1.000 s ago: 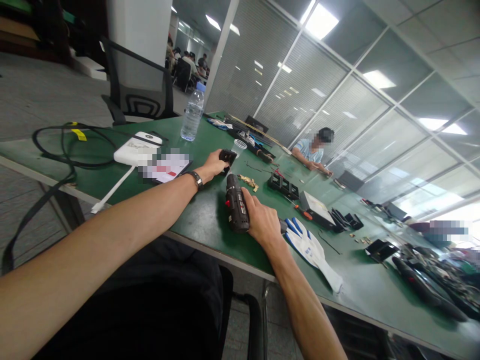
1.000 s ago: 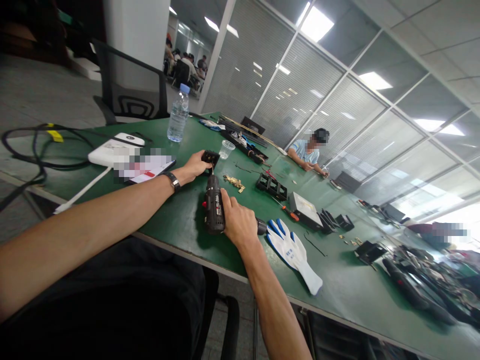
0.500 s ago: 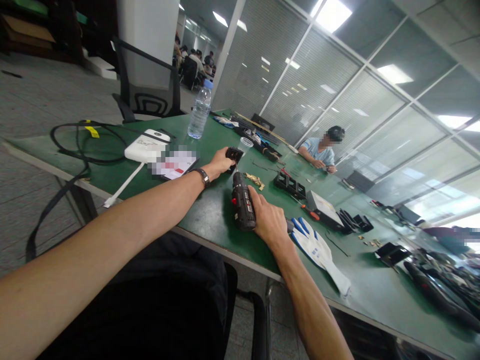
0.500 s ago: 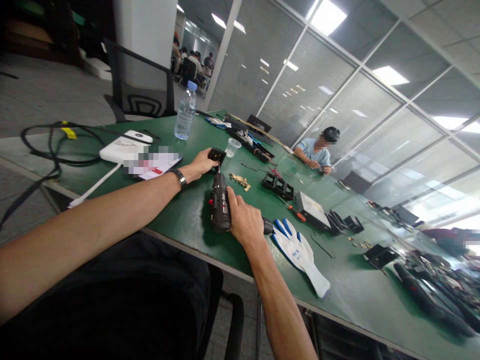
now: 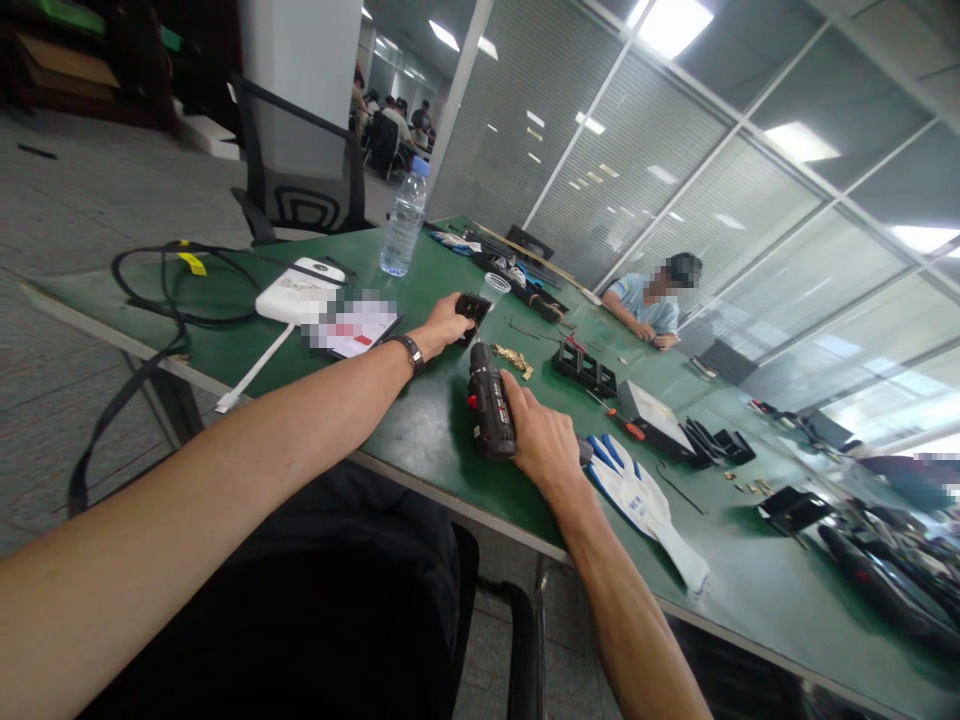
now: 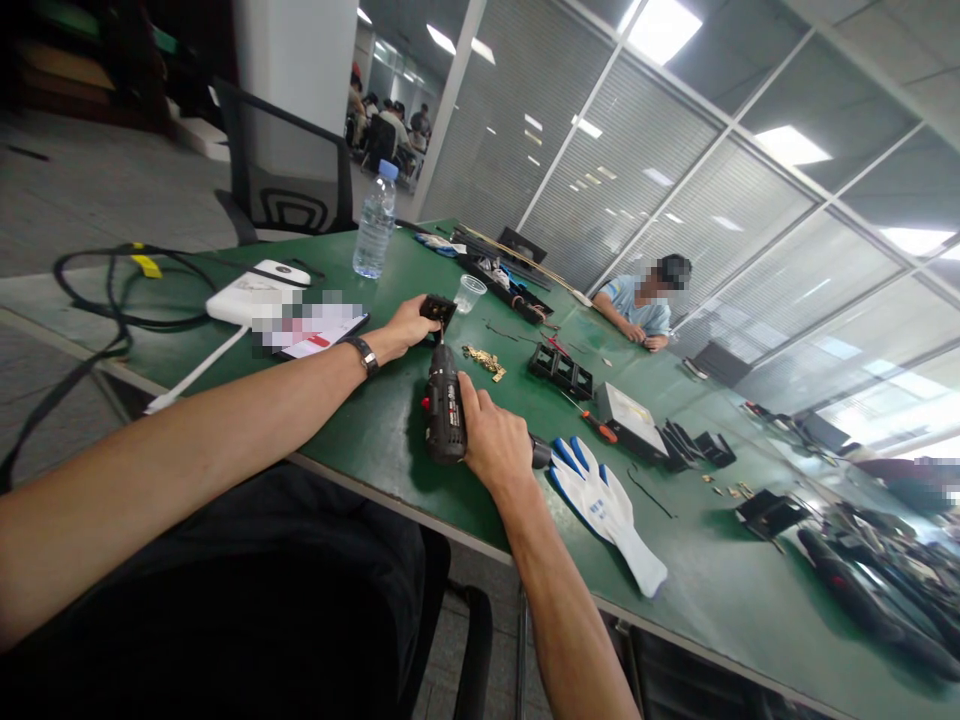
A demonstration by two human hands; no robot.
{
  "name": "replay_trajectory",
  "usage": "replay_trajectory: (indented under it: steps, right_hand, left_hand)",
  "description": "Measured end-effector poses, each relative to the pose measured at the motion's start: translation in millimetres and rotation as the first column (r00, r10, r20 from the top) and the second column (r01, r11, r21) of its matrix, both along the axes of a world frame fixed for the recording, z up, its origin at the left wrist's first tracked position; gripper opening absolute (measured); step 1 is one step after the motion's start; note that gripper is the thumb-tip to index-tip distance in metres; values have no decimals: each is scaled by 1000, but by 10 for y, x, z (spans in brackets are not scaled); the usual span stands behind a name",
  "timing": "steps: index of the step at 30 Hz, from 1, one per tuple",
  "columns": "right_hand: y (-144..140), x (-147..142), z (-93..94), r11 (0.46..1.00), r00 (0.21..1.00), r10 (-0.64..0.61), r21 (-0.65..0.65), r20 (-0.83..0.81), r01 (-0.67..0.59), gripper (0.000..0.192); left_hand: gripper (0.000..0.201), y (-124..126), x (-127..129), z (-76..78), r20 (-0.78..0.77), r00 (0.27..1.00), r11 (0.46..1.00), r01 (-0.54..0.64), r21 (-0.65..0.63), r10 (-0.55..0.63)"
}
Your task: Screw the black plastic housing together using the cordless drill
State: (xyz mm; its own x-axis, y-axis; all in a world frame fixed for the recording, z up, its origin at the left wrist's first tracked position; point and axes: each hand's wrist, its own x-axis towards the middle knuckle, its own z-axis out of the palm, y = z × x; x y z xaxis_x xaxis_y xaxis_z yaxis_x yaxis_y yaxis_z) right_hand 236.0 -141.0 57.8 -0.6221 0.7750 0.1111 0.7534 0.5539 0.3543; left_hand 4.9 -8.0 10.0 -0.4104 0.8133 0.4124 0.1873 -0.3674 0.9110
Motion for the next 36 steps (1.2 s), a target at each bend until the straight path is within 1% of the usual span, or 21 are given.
replay_trajectory:
  steps: [8, 15, 22, 30, 36]
  right_hand:
    - [-22, -19, 20, 1000, 999, -31, -4, 30, 31, 74]
    - [-25, -16, 11, 999, 999, -34, 5, 29, 33, 75]
    - [-6, 1, -12, 1000, 1000, 5, 23, -5, -5, 73]
    - [-18, 0, 8, 1000, 1000, -14, 19, 27, 13, 74]
    - [-15, -7, 1, 1000, 1000, -8, 15, 26, 8, 74]
  left_hand:
    - [34, 26, -4, -14, 12, 1000, 1000, 2, -1, -2]
    - [33, -31, 21, 29, 45, 999, 1000, 8, -18, -7]
    - [32, -24, 15, 21, 26, 1000, 1000, 3, -9, -3]
    - [32, -39, 25, 39, 53, 999, 1000, 11, -23, -10]
    - [32, -28, 17, 30, 25, 1000, 1000, 11, -22, -11]
